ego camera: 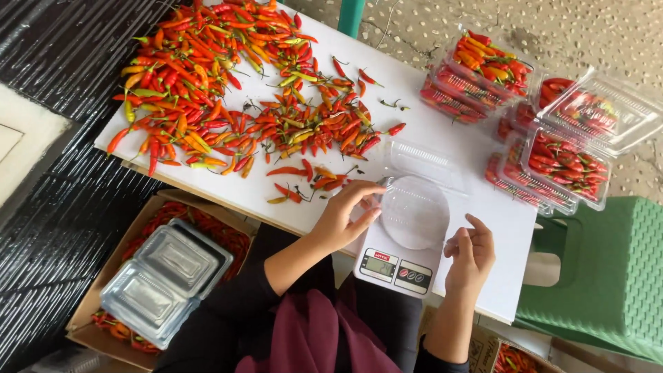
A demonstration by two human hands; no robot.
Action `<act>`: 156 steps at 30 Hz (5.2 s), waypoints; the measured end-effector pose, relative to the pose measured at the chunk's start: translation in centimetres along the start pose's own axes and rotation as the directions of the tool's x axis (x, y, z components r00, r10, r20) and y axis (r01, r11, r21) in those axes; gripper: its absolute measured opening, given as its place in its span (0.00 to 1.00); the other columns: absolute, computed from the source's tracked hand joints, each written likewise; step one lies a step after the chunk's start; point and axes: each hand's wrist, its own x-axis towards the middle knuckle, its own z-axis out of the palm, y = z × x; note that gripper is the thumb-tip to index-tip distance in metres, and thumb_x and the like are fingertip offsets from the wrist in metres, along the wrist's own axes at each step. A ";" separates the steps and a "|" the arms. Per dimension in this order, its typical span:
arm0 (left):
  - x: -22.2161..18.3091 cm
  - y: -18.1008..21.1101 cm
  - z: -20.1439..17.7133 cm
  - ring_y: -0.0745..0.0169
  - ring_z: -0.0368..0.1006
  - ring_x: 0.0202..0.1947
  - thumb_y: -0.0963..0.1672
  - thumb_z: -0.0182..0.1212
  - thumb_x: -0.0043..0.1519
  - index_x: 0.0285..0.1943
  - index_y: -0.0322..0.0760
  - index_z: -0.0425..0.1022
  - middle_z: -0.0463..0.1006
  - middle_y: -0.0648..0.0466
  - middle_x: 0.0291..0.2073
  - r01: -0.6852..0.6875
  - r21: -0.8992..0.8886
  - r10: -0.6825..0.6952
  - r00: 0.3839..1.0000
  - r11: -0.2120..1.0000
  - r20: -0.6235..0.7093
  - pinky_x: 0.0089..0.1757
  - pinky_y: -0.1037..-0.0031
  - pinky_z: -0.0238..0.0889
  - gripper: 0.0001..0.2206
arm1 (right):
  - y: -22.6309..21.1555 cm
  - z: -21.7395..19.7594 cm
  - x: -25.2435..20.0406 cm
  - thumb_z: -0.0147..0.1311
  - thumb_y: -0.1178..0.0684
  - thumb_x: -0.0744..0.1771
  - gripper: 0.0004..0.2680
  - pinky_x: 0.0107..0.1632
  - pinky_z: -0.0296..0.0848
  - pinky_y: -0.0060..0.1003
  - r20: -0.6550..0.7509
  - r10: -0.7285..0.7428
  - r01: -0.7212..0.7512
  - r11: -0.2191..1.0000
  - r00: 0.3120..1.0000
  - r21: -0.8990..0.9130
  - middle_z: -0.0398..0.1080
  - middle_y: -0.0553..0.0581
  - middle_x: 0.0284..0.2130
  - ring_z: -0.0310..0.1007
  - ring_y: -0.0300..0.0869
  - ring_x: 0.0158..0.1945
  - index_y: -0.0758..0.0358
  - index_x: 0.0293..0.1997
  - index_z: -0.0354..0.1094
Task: The person sorts red and green chili peppers from a pile on a table and places them into plastic containers on a digital scale before closing the containers.
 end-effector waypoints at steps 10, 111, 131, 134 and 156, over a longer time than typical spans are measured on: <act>0.8 2.3 -0.8 0.67 0.75 0.39 0.42 0.50 0.71 0.63 0.37 0.69 0.72 0.47 0.56 0.050 0.055 -0.056 0.992 0.997 0.113 0.47 0.75 0.74 0.13 | 1.4 -0.1 0.9 0.45 0.54 0.71 0.10 0.27 0.58 0.24 0.059 -0.128 0.123 0.989 0.990 0.084 0.59 0.46 0.20 0.56 0.32 0.21 0.60 0.59 0.62; -1.7 -2.5 -1.0 0.58 0.78 0.37 0.39 0.70 0.58 0.47 0.26 0.73 0.79 0.43 0.37 0.522 -0.486 -0.428 0.853 0.701 0.298 0.43 0.67 0.75 0.12 | 0.1 40.3 3.7 0.67 0.55 0.60 0.12 0.38 0.80 0.37 0.905 -0.304 0.931 0.120 -0.297 0.346 0.70 0.56 0.36 0.76 0.47 0.40 0.63 0.44 0.72; 0.2 0.4 -2.4 0.57 0.77 0.38 0.38 0.67 0.59 0.48 0.25 0.74 0.79 0.41 0.38 0.529 -0.452 -0.425 0.848 0.718 0.318 0.44 0.68 0.74 0.11 | -4.1 39.9 4.4 0.49 0.60 0.64 0.14 0.42 0.79 0.47 0.975 0.006 0.931 0.298 -0.221 0.209 0.68 0.69 0.50 0.76 0.57 0.47 0.69 0.54 0.64; 0.1 0.6 -2.3 0.59 0.77 0.38 0.38 0.67 0.59 0.47 0.25 0.74 0.79 0.41 0.38 0.529 -0.442 -0.425 0.848 0.725 0.317 0.44 0.69 0.74 0.10 | -4.6 39.9 4.3 0.48 0.59 0.64 0.14 0.44 0.80 0.46 0.977 0.103 0.949 0.275 -0.187 0.152 0.65 0.67 0.52 0.76 0.55 0.48 0.68 0.56 0.63; -0.8 -1.3 -1.1 0.55 0.76 0.42 0.40 0.73 0.55 0.50 0.29 0.72 0.78 0.44 0.40 0.520 -0.486 -0.445 0.854 0.702 0.271 0.44 0.65 0.74 0.17 | -3.2 40.8 0.9 0.52 0.54 0.65 0.13 0.35 0.79 0.47 0.980 0.081 0.905 0.403 -0.184 0.137 0.66 0.65 0.48 0.77 0.56 0.41 0.67 0.55 0.65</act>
